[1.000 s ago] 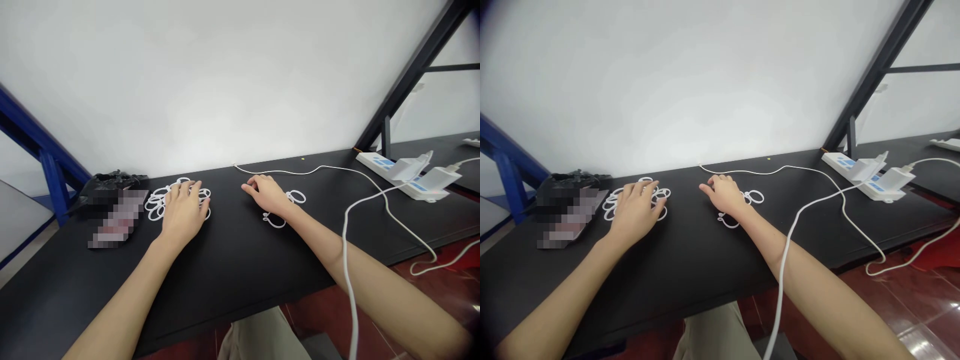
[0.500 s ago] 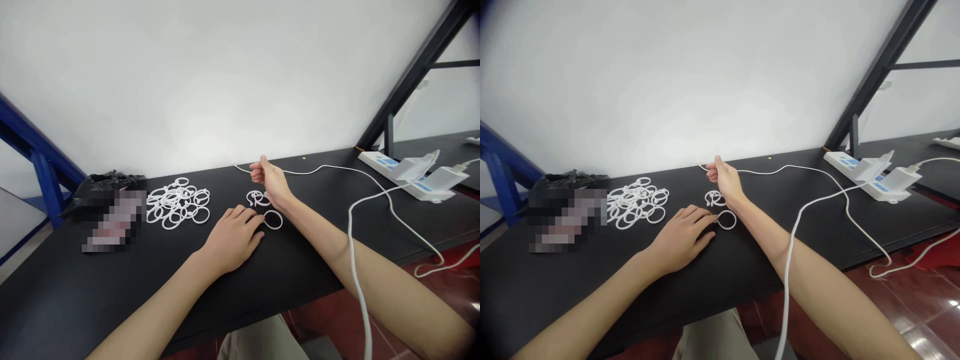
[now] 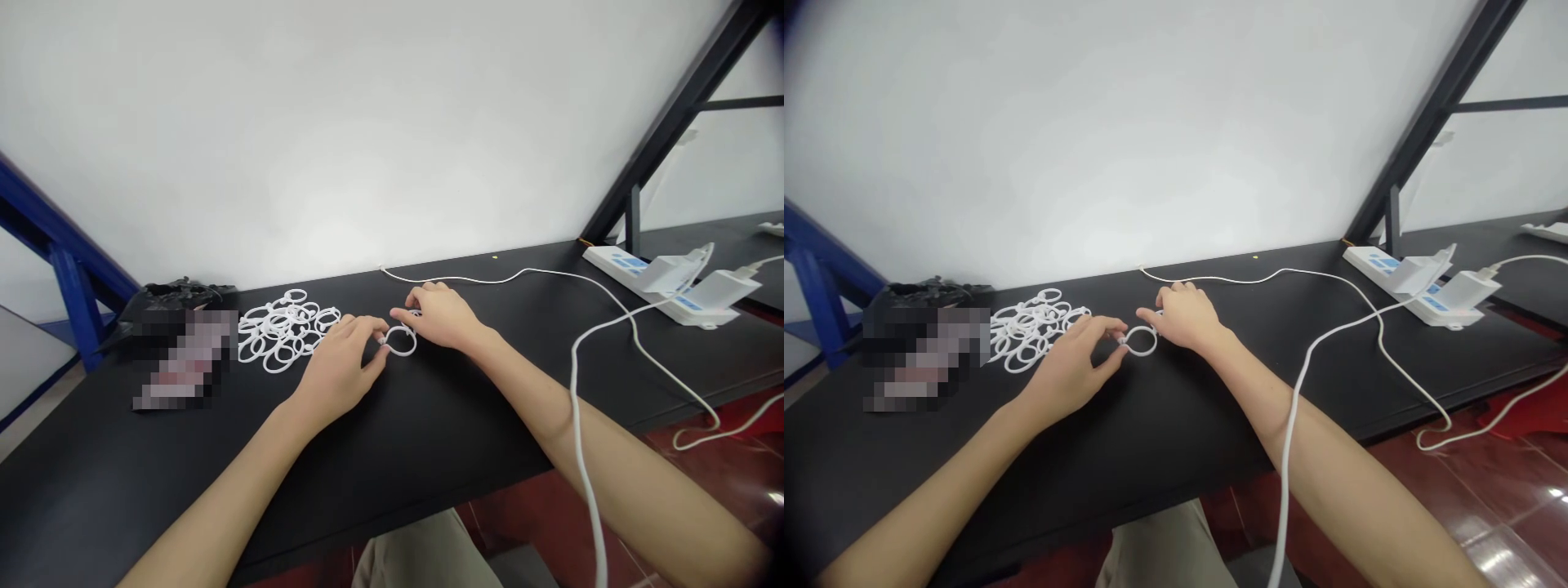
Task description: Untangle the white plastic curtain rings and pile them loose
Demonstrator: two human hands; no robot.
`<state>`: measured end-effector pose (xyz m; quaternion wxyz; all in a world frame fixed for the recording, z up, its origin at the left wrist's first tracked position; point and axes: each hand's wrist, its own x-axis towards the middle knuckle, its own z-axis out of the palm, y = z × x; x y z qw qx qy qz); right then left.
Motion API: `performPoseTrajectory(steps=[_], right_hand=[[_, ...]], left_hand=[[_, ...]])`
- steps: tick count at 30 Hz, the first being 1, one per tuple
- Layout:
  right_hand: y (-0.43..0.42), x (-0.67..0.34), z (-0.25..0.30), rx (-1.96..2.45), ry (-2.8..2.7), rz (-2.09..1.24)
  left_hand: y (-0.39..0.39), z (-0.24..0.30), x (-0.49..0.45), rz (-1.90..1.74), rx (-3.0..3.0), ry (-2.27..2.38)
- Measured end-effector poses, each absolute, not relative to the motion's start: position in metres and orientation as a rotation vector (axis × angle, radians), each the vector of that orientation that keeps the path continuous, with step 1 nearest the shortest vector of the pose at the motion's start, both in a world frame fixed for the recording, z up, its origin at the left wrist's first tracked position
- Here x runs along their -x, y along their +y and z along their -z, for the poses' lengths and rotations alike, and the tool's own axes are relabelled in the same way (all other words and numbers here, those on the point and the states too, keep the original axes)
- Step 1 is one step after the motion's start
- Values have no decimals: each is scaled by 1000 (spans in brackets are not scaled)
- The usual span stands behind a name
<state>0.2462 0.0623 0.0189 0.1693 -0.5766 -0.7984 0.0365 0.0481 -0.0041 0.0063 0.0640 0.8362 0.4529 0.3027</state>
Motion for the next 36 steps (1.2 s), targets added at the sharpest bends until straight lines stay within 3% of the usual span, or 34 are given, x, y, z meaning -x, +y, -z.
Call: performPoseTrajectory(steps=[11,18,28,36], right_hand=[[60,-247,-17,1533,-2390,-254],[53,-250,-33,1634,-2341,-10],[55,-252,-29,1711,-2394,-243],[58,-249,-22,1515,-2406,-244]], left_hand=[[2,-6,-46,-1095,-2339,1453],[2,-18,-39,-1231,-2145,1495],[14,-18,-20,-1429,-2122,1717],[24,-5,0,-1183,-2334,2129]])
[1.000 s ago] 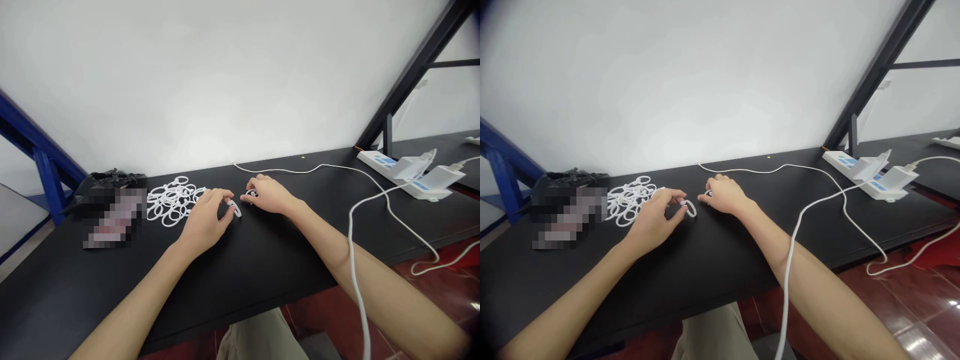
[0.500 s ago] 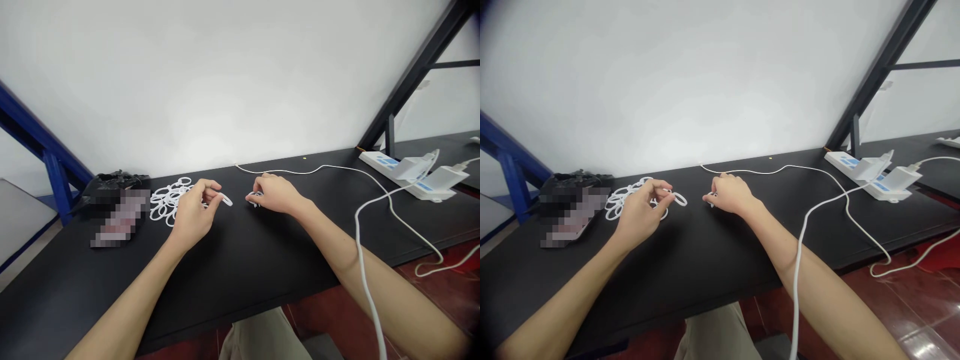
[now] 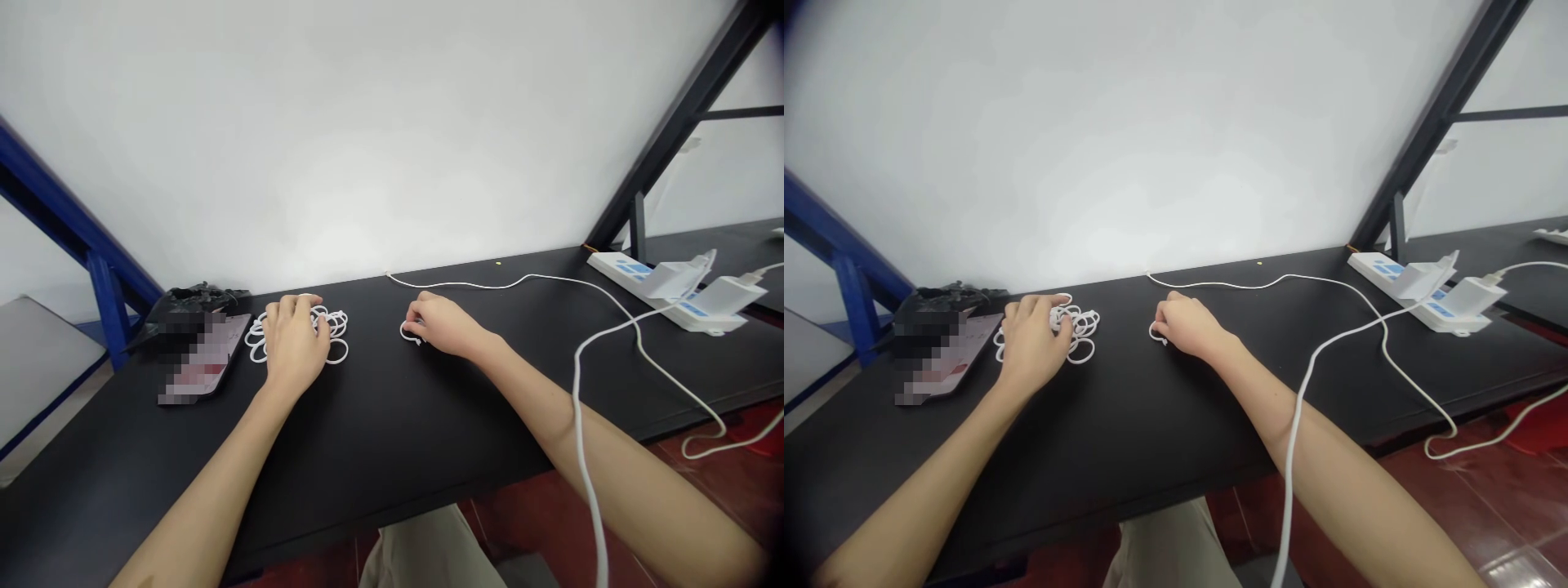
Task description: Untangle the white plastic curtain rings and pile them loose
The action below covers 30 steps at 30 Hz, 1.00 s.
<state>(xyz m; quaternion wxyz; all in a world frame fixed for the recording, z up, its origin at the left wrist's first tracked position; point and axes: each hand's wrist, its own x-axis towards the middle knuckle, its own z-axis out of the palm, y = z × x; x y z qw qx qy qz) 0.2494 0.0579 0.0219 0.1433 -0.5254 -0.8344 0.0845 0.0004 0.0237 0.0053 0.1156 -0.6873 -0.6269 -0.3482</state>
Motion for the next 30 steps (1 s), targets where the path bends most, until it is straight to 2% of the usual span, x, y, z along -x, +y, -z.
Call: performPoseTrajectory(steps=[3,7,11,20,30], right_hand=[[59,-246,-19,1416,-2404,-248],[58,-238,-15,1274,-2369,-277],[53,-227,-10,1145,-2234,-427],[44,-215,-8,1114,-2161,-522],[50,-220,-7,1132,-2311,-456]], left_hand=[[18,-8,-9,999,2103,-1709],[7,-10,-31,939,2515,-1377],[0,-5,-45,835,2779,-1170],[2,-4,-45,570,2870,-1225],[1,-6,-41,812,2662,-1409]])
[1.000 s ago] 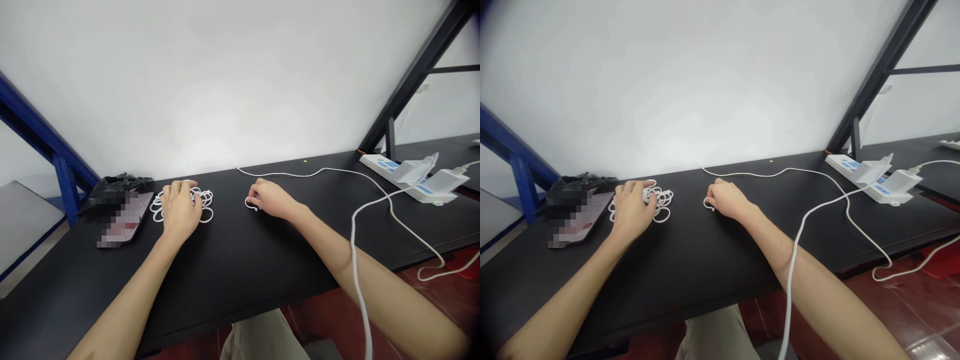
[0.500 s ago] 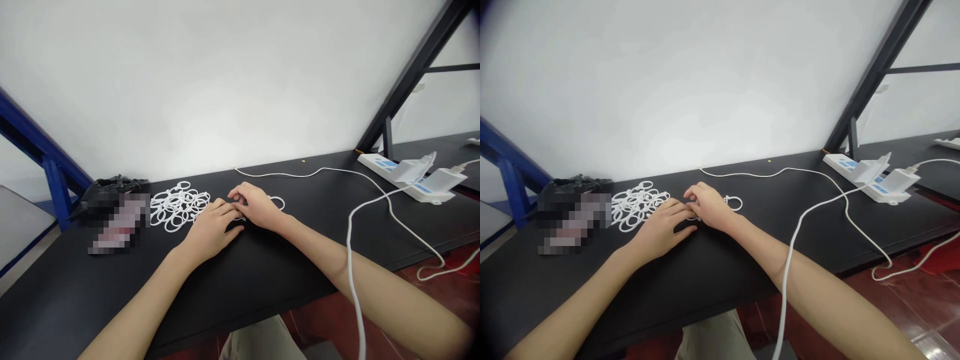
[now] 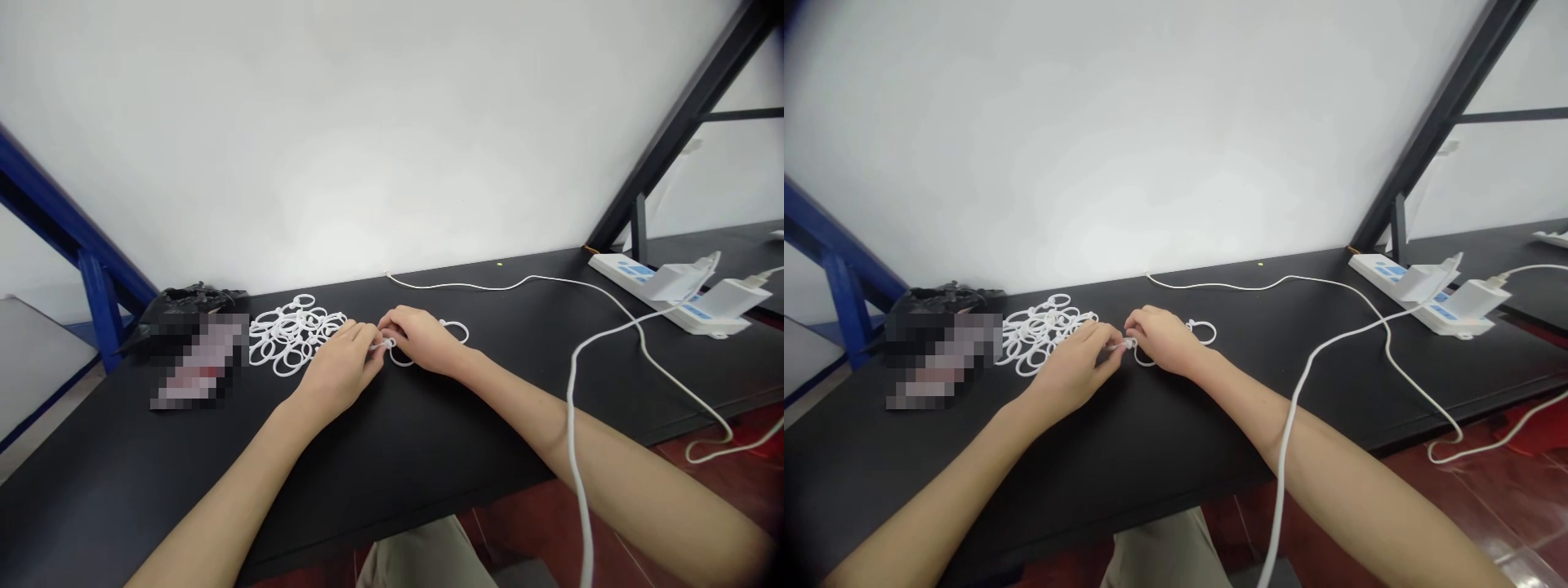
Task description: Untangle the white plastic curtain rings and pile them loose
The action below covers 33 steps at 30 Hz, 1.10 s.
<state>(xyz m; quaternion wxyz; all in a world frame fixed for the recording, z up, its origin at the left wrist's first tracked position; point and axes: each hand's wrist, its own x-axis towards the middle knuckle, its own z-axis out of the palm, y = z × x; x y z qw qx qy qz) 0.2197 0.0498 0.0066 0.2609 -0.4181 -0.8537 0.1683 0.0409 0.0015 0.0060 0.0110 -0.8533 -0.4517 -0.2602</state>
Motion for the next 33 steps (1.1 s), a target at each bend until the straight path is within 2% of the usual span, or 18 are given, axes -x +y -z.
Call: performPoseTrajectory(steps=[9,17,24,33], right_hand=[[37,-219,-13,1031,-2568,-292],[40,-220,-11,1048,-2606,-297],[38,-226,-24,1405,-2577,-77],[37,-225,-28,1487,-2603,-86]], left_hand=[[5,-7,-37,965,2352,-1607],[7,-3,-36,824,2512,-1477],[3,-7,-38,642,2712,-1538],[5,-2,-36,643,2715,-1604]])
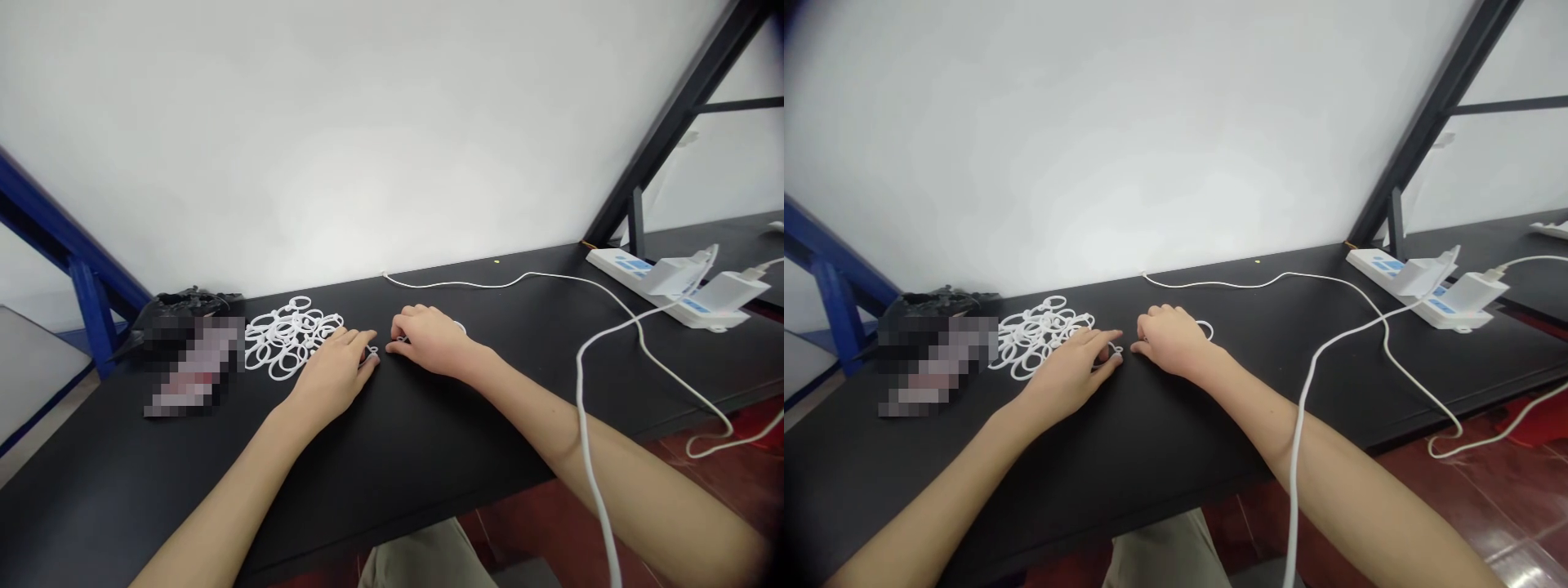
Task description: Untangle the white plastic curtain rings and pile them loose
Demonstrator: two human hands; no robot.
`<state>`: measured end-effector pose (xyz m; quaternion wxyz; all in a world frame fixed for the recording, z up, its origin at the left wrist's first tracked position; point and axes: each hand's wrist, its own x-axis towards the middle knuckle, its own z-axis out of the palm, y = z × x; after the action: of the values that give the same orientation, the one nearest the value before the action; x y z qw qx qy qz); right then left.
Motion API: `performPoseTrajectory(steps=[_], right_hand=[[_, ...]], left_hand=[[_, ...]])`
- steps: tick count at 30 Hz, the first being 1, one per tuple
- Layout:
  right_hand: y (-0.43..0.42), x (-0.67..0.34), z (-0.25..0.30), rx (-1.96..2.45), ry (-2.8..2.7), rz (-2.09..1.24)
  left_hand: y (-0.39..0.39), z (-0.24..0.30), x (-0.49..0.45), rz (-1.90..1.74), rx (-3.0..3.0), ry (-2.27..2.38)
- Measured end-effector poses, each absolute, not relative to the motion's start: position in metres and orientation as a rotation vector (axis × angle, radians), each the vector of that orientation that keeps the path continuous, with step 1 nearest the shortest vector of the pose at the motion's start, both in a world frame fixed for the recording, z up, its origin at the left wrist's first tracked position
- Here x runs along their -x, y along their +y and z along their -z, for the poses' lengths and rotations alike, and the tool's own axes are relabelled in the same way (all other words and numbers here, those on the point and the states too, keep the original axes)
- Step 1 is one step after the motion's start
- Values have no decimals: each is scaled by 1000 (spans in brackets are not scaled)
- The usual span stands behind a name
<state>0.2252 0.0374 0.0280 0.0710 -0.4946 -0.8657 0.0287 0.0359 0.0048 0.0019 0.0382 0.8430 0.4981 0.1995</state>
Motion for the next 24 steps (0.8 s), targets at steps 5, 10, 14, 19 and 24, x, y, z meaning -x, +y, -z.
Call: performPoseTrajectory(steps=[5,10,14,19,24], right_hand=[[37,-227,-30,1524,-2602,-83],[35,-227,-30,1419,-2623,-71],[34,-224,-27,1225,-2523,-218],[34,-219,-18,1056,-2308,-538],[36,-216,-12,1024,-2163,-575]], left_hand=[[8,1,-35,-571,-2652,1493],[6,-2,-36,-662,-2657,1513],[4,-7,-34,-748,-2645,1477],[6,-11,-32,-899,-2585,1511],[5,-14,-34,-973,-2456,1554]])
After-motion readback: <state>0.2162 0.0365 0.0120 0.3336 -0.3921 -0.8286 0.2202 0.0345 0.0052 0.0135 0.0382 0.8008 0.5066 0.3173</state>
